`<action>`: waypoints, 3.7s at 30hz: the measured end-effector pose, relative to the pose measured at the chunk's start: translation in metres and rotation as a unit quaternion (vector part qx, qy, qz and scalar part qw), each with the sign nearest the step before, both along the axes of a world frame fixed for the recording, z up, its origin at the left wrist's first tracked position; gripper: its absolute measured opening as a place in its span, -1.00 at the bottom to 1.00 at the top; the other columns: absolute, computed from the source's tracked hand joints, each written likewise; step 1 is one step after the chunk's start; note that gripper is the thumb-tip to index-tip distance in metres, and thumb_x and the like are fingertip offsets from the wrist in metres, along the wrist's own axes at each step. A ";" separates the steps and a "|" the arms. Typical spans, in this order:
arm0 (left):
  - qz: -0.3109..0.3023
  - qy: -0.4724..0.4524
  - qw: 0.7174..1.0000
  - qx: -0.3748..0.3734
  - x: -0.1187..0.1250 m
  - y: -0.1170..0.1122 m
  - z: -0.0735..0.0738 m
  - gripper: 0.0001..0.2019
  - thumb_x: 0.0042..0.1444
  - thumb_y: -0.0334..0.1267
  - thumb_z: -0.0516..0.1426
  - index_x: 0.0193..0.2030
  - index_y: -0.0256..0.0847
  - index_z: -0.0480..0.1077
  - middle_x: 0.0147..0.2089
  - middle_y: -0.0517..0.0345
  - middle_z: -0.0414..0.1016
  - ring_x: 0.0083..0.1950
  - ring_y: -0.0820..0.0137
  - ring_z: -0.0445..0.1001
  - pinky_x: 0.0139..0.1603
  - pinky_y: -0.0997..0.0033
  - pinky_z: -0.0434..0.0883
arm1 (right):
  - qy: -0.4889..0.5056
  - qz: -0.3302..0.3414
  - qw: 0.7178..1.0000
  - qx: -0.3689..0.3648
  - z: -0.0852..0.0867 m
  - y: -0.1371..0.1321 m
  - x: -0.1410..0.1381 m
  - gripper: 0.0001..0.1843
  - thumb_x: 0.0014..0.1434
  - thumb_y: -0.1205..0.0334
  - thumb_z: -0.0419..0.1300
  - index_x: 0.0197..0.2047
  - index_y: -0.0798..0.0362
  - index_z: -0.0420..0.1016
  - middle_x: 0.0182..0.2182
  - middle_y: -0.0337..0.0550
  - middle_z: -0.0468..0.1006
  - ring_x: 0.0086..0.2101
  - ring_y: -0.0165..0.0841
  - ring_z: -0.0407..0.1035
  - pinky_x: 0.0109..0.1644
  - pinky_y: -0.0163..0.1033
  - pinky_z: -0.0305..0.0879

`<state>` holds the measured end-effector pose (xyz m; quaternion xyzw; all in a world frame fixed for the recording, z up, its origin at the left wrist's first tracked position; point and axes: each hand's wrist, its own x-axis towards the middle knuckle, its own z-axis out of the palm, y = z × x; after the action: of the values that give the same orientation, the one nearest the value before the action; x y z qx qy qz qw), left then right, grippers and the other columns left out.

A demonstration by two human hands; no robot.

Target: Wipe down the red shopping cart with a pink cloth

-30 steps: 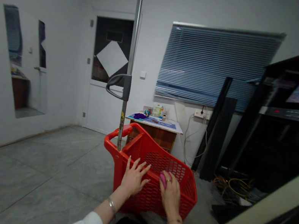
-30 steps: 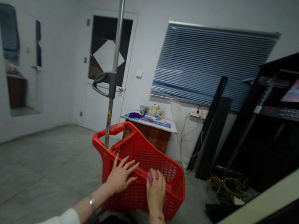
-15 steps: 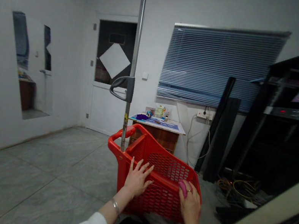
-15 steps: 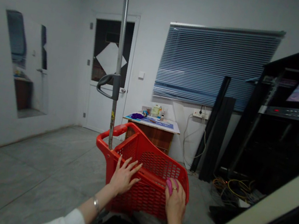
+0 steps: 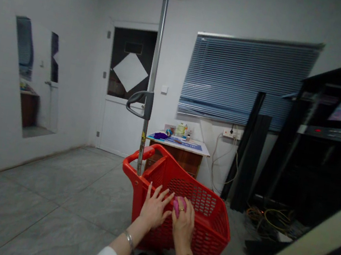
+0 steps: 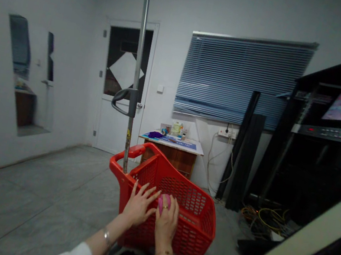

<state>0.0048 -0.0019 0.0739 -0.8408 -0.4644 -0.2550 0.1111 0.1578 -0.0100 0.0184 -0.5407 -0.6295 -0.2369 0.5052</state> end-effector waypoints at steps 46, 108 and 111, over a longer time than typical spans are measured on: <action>0.016 0.018 1.000 0.020 0.009 0.009 -0.004 -0.33 0.23 0.13 0.07 0.45 0.17 0.03 0.42 0.18 0.25 0.47 0.02 0.03 0.44 -0.38 -0.34 | 0.020 0.023 0.998 -0.063 -0.007 -0.012 0.076 -0.55 0.25 0.23 0.06 0.19 -0.06 0.43 0.16 -0.01 0.41 0.18 -0.18 0.25 0.24 0.04 0.29; 0.019 -0.014 1.000 0.020 0.013 0.008 -0.004 -0.44 0.30 0.05 0.02 0.42 0.21 0.08 0.38 0.22 0.31 0.45 0.06 0.08 0.45 -0.36 -0.30 | 0.010 0.012 0.999 -0.052 -0.001 -0.003 0.046 -0.61 0.29 0.19 0.04 0.15 -0.05 0.43 0.13 0.02 0.40 0.13 -0.17 0.26 0.20 0.03 0.29; 0.017 -0.012 1.000 0.018 0.012 0.008 -0.004 -0.44 0.30 0.06 0.01 0.42 0.21 0.08 0.39 0.22 0.30 0.45 0.07 0.08 0.45 -0.36 -0.28 | 0.005 0.036 0.997 -0.061 -0.001 -0.004 0.050 -0.58 0.28 0.22 0.05 0.19 -0.07 0.41 0.17 0.00 0.37 0.16 -0.18 0.25 0.21 0.02 0.30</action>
<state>0.0169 0.0061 0.0702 -0.8275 -0.4750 -0.2721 0.1250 0.2083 -0.0138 0.0173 -0.5485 -0.6596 -0.1773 0.4824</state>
